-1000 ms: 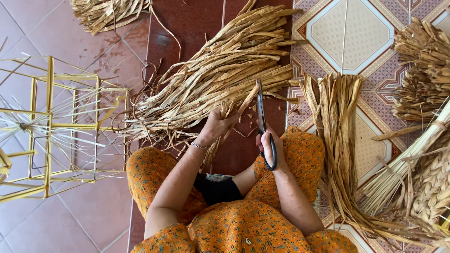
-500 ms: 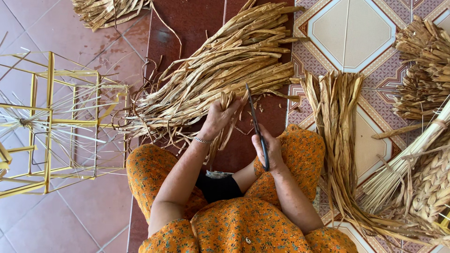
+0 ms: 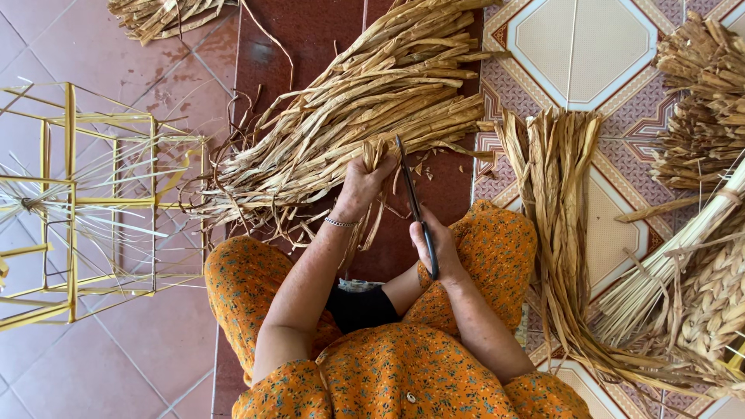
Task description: The person sits on the floor and uses shears to trim and split dried plant strips. They repeatedly pick up strips, cut them into smaller pieces, and place the trimmed pieces into a pile on the floor.
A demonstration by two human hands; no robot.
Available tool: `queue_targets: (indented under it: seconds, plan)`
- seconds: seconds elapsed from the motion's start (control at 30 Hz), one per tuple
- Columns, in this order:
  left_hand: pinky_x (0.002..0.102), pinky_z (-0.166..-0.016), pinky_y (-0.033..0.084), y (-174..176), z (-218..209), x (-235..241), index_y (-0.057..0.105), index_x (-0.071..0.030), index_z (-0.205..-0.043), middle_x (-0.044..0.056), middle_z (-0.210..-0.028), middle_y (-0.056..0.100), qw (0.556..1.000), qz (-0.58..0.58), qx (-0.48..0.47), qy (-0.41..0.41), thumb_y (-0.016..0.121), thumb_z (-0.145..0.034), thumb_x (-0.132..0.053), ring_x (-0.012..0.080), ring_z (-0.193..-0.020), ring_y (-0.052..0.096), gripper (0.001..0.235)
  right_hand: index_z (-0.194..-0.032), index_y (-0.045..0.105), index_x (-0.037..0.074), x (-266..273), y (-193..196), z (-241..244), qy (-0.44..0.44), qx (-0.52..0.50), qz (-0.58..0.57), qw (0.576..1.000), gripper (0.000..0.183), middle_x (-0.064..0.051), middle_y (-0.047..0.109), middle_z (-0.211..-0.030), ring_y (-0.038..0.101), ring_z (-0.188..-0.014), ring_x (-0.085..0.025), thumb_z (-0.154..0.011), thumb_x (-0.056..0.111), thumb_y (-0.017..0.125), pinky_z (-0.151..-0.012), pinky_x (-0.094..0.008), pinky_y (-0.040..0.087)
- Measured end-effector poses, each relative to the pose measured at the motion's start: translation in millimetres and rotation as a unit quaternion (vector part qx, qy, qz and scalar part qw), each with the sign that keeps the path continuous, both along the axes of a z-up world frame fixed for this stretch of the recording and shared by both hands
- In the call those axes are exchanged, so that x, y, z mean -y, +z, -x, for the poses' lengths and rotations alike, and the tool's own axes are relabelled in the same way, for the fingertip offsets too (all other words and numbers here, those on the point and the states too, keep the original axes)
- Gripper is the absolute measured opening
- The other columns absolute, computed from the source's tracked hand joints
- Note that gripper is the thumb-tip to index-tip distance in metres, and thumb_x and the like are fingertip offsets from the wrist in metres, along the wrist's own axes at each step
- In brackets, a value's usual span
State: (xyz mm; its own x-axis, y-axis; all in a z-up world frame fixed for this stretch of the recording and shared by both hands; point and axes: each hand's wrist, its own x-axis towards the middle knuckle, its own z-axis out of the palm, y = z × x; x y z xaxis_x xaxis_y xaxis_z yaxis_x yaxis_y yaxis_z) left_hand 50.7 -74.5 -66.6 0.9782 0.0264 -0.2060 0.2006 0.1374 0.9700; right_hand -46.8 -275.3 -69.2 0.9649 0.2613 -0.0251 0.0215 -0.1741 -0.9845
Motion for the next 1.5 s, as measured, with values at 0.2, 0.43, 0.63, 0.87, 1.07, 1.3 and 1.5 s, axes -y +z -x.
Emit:
queue_targets:
  seconds: [0.2,0.43,0.63,0.87,1.07,1.3,1.5]
  plan:
    - [0.029,-0.067,0.052,-6,3,2,0.073,-0.006,-0.096,0.002,-0.084,0.072,0.999,-0.025,0.01,-0.036,0.073,-0.097,-0.011,0.0091,-0.074,0.061,0.006,-0.134,0.062,0.0,1,11,-6,-0.006,-0.074,-0.014,0.997,0.058,0.005,0.049,-0.057,0.048,-0.049,-0.004,-0.108,0.049,0.044,-0.047,-0.021,0.039]
    - [0.031,-0.067,0.058,-4,-4,4,0.073,-0.005,-0.1,0.002,-0.086,0.074,0.996,-0.054,-0.03,-0.058,0.065,-0.102,-0.019,0.0096,-0.075,0.067,0.016,-0.128,0.061,-0.001,14,23,-21,-0.166,-0.161,-0.14,0.963,0.075,0.005,0.049,-0.06,0.042,-0.046,-0.005,-0.104,0.064,0.031,-0.042,-0.022,0.035]
    - [0.044,-0.055,0.055,-14,-105,14,0.06,-0.004,-0.102,0.009,-0.076,0.067,0.913,-0.406,-0.013,-0.029,0.068,-0.102,-0.033,0.0253,-0.058,0.061,0.031,-0.133,0.055,-0.001,14,13,-29,-0.204,-0.21,-0.225,0.929,0.08,0.003,0.047,-0.058,0.039,-0.045,-0.007,-0.102,0.069,0.032,-0.043,-0.022,0.031]
    - [0.044,-0.069,0.056,-73,-186,64,0.066,-0.01,-0.102,0.012,-0.089,0.07,0.8,-0.584,0.139,0.002,0.077,-0.09,-0.024,0.0284,-0.081,0.069,0.021,-0.136,0.054,-0.002,16,7,-28,-0.196,-0.203,-0.213,0.935,0.078,0.002,0.05,-0.061,0.04,-0.046,-0.006,-0.103,0.066,0.034,-0.043,-0.022,0.031]
    - [0.039,-0.067,0.055,-88,-201,73,0.067,-0.013,-0.09,0.009,-0.09,0.067,0.693,-0.683,0.23,0.029,0.078,-0.07,-0.01,0.0247,-0.083,0.066,0.023,-0.138,0.053,-0.006,18,9,-27,-0.194,-0.164,-0.207,0.945,0.074,0.001,0.052,-0.063,0.043,-0.048,-0.006,-0.106,0.059,0.038,-0.045,-0.022,0.035]
    - [0.03,-0.063,0.056,-19,-105,20,0.067,-0.006,-0.099,0.007,-0.084,0.072,0.971,-0.212,0.107,-0.039,0.074,-0.096,-0.014,0.014,-0.072,0.065,0.011,-0.15,0.046,0.0,15,3,-21,-0.135,-0.153,-0.193,0.96,0.074,0.001,0.055,-0.077,0.046,-0.059,-0.006,-0.104,0.057,0.043,-0.052,-0.022,0.04]
    - [0.027,-0.069,0.061,32,-19,-2,0.072,-0.004,-0.104,0.002,-0.091,0.076,0.996,-0.08,0.017,-0.034,0.074,-0.093,-0.016,0.009,-0.079,0.071,0.016,-0.154,0.043,0.0,7,14,-8,0.012,0.002,-0.048,0.999,0.077,0.002,0.056,-0.085,0.051,-0.076,-0.007,-0.107,0.06,0.043,-0.068,-0.021,0.045]
